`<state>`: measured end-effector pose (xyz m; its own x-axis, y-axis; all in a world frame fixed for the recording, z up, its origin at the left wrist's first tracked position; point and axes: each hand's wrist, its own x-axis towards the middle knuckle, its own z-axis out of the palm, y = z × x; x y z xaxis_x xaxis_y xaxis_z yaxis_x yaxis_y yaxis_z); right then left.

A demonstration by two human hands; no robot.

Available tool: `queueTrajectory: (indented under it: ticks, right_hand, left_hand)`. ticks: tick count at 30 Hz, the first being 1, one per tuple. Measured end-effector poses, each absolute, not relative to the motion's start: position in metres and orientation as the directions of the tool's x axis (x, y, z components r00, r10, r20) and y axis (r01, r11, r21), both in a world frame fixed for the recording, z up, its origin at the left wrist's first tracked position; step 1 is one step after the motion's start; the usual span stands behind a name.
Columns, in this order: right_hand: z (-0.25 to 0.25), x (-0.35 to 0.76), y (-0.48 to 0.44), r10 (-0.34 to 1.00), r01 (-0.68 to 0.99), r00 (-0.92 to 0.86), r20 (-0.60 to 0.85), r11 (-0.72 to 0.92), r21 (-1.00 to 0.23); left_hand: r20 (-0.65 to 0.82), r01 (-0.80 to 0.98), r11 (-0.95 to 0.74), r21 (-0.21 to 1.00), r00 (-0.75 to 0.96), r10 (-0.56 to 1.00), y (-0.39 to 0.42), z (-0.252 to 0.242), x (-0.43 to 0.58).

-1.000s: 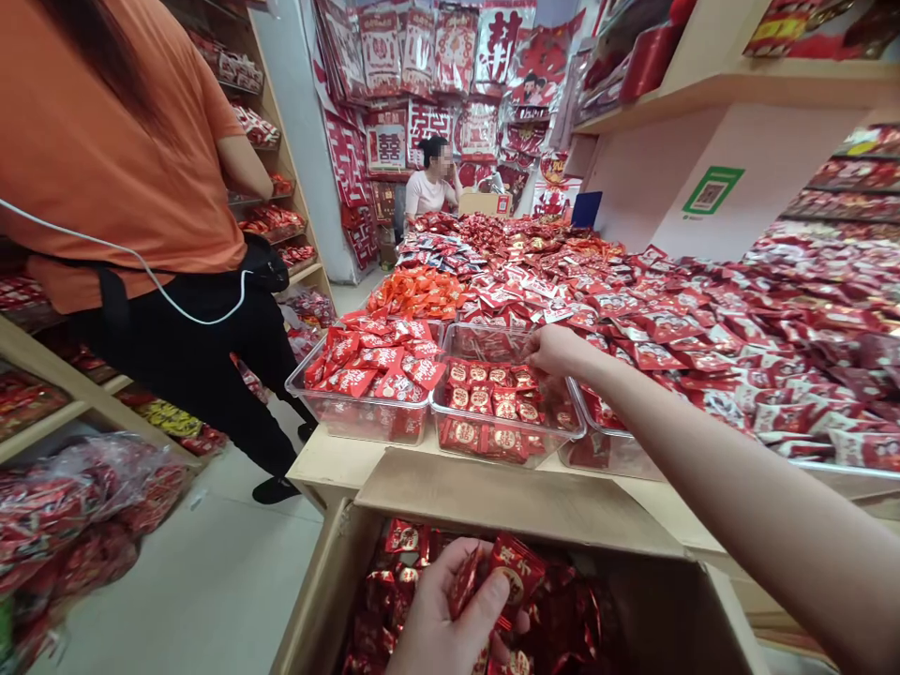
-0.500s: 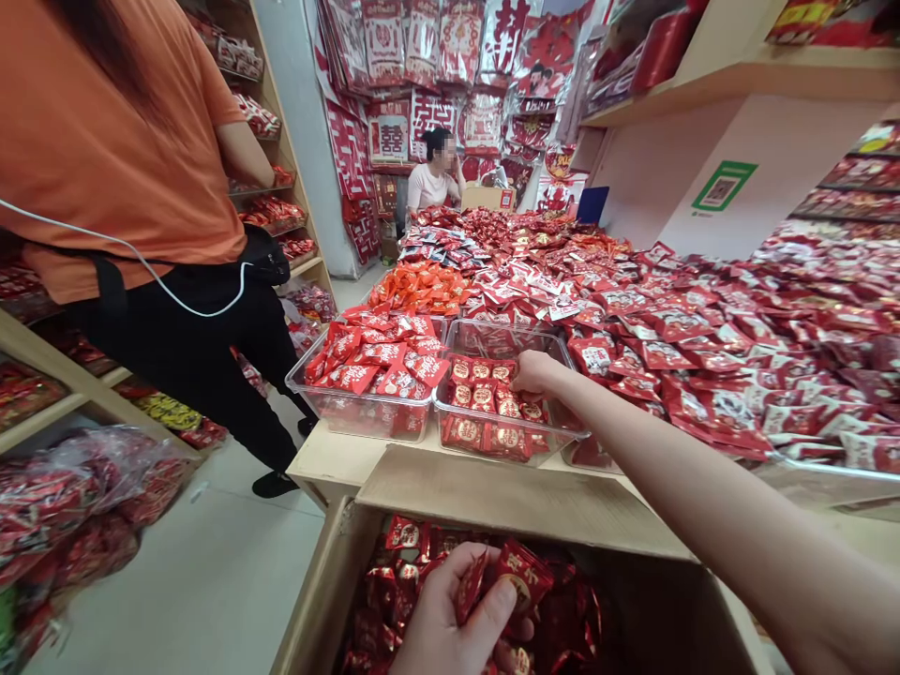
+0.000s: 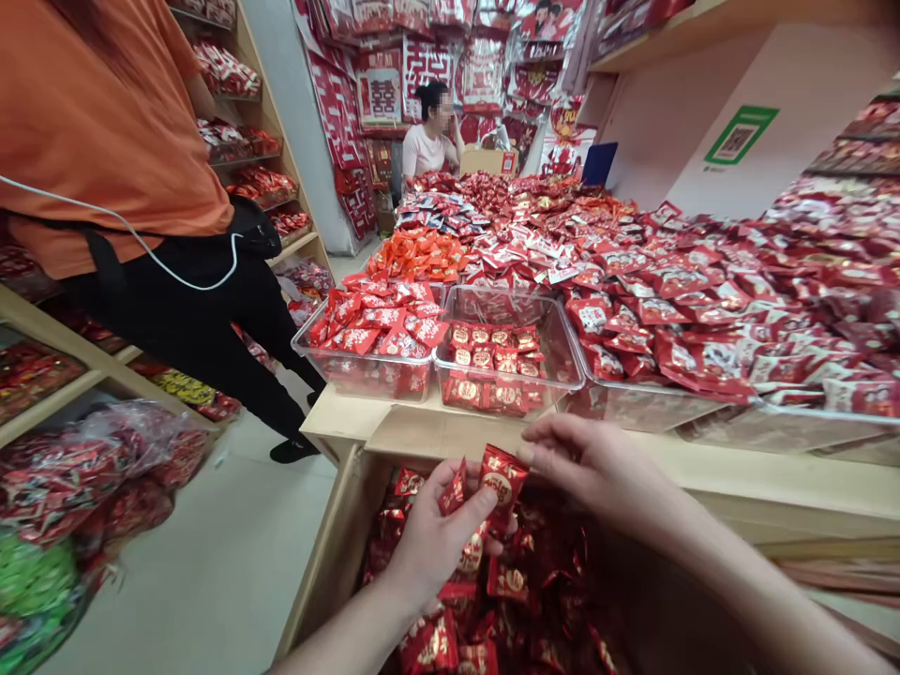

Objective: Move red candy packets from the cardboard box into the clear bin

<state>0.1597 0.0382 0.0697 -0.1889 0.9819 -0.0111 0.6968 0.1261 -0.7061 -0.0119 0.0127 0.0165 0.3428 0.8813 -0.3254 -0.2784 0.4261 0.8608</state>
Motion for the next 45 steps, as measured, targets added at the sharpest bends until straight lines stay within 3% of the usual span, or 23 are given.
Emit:
queueTrajectory:
  ticks: [3, 6, 10, 16, 23, 30, 34, 37, 40, 42, 45]
  right_hand:
    - [0.039, 0.154, 0.004, 0.978, 0.491, -0.179, -0.108, -0.006, -0.871]
    - [0.02, 0.156, -0.007, 0.978, 0.255, -0.086, -0.192, -0.164, -0.953]
    - [0.014, 0.162, -0.008, 0.968, 0.05, 0.018, -0.252, -0.252, -0.966]
    - [0.001, 0.155, -0.011, 0.952, -0.272, -0.018, -0.304, -0.298, -0.915]
    - [0.005, 0.15, -0.014, 0.973, -0.22, -0.029, -0.227, -0.228, -0.948]
    - [0.0, 0.131, -0.016, 0.981, -0.411, 0.005, -0.194, -0.175, -0.894]
    - [0.01, 0.128, -0.013, 0.989, -0.262, 0.037, -0.143, -0.129, -0.956]
    - [0.044, 0.146, 0.01, 0.981, 0.023, 0.186, 0.055, 0.052, -0.998]
    - [0.082, 0.171, 0.054, 0.924, 0.215, 0.299, 0.237, 0.177, -0.96]
    - [0.095, 0.183, 0.092, 0.929, 0.298, 0.251, 0.271, 0.192, -0.935]
    - [0.09, 0.187, 0.145, 0.986, 0.547, 0.002, 0.169, 0.141, -0.826]
  left_hand:
    - [-0.26, -0.234, 0.371, 0.899, 0.397, 0.88, 0.009, 0.014, -0.011]
    - [-0.277, -0.201, 0.415, 0.887, 0.487, 0.828, 0.006, 0.011, -0.009]
    - [-0.295, -0.196, 0.416, 0.888, 0.451, 0.842, 0.004, 0.005, -0.005]
    - [-0.338, -0.241, 0.448, 0.861, 0.388, 0.857, 0.006, 0.001, -0.004]
    - [-0.313, -0.284, 0.375, 0.882, 0.24, 0.919, 0.008, 0.004, -0.005]
    - [-0.274, -0.274, 0.349, 0.896, 0.278, 0.921, 0.003, 0.012, -0.004]
    - [-0.304, -0.284, 0.376, 0.882, 0.268, 0.914, 0.003, 0.017, -0.007]
    - [-0.376, -0.346, 0.447, 0.825, 0.253, 0.891, 0.004, 0.017, -0.009]
    - [-0.462, -0.383, 0.566, 0.73, 0.335, 0.821, 0.004, 0.012, -0.01]
    - [-0.486, -0.372, 0.621, 0.69, 0.398, 0.778, 0.002, 0.008, -0.01]
    - [-0.49, -0.33, 0.656, 0.678, 0.462, 0.739, 0.0, 0.008, -0.01]
